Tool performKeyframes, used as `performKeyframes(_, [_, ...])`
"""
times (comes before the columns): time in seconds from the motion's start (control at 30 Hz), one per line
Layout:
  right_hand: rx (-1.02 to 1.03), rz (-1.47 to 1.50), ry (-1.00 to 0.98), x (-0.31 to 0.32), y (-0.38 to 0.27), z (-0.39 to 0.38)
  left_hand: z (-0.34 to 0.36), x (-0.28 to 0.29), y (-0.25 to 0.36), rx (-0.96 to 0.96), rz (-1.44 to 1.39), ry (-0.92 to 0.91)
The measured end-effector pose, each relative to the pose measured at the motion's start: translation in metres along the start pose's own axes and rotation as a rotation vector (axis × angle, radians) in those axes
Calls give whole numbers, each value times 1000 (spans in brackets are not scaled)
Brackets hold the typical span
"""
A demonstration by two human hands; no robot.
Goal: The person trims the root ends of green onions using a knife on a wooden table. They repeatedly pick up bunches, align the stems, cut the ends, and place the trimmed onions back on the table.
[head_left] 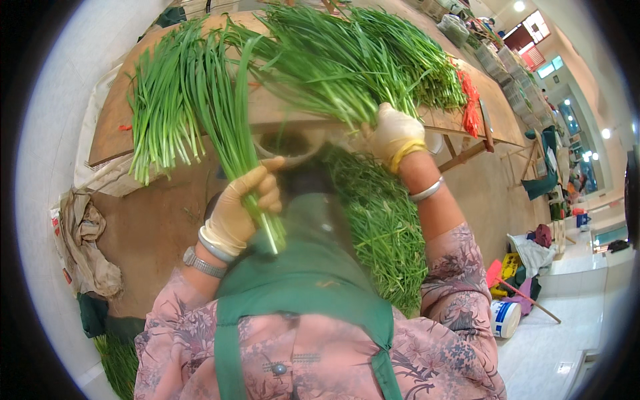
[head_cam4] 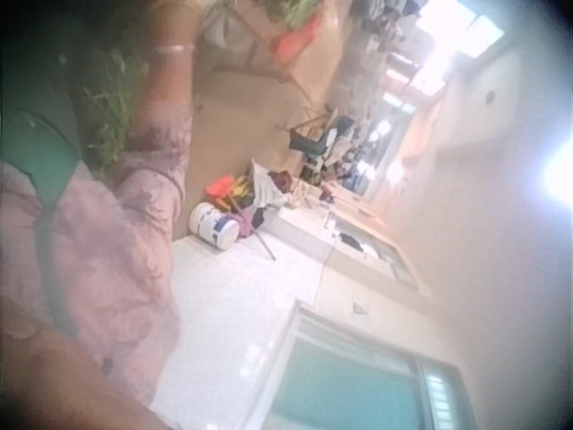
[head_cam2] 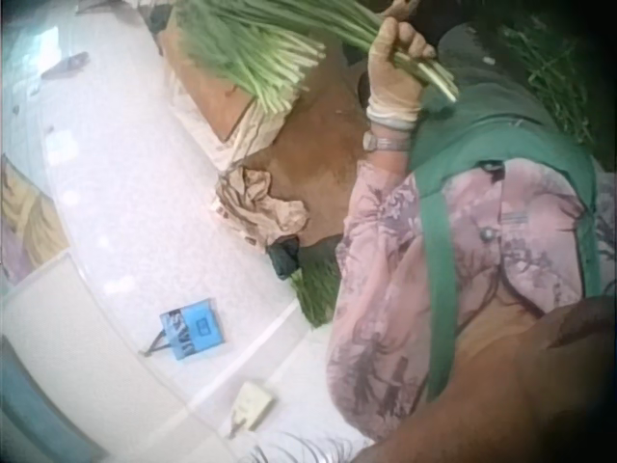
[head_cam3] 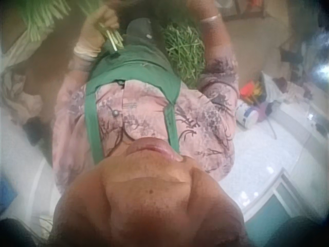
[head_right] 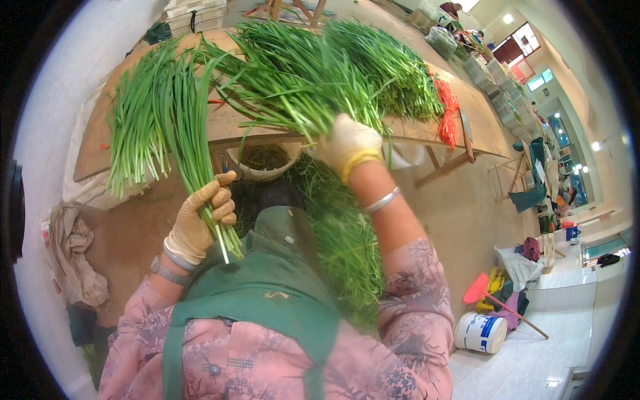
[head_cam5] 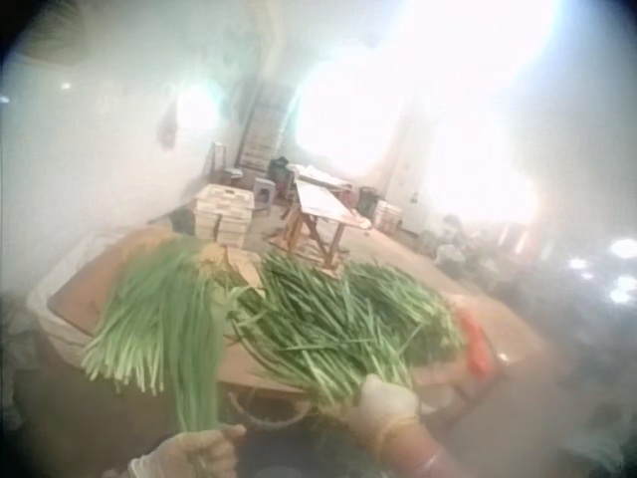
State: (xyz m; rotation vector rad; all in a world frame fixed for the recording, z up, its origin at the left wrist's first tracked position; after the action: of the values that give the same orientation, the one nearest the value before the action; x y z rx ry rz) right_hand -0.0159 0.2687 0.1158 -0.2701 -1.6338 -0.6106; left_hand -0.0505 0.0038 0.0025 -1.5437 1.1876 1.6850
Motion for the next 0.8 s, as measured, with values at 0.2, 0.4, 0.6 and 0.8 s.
performKeyframes(0.2, [226,824,394,42,43,11,-9,-14,22,-115,28,-8])
performKeyframes(0.4, [242,728,31,-34,26,-19,-3,-1,9,-49,-6,39])
performKeyframes(0.6, [109,1024,108,-22,16,-49,-8,-2,6,-54,0,119])
performKeyframes(0.8, [126,1309,16,3,3,-95,-7,-6,5,-66,-34,92])
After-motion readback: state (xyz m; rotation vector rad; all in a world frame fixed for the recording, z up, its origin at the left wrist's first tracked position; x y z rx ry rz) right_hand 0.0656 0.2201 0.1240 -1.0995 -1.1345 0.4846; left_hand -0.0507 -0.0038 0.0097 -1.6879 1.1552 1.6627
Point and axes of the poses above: each hand's wrist, its own z-axis towards the middle knuckle, its own x-axis out of the back of the hand, y = z × x, the point moved 4 cm from there along z, towards the middle knuckle, and after that the axes turned 7 degrees about -z, right-handed, at the moved point
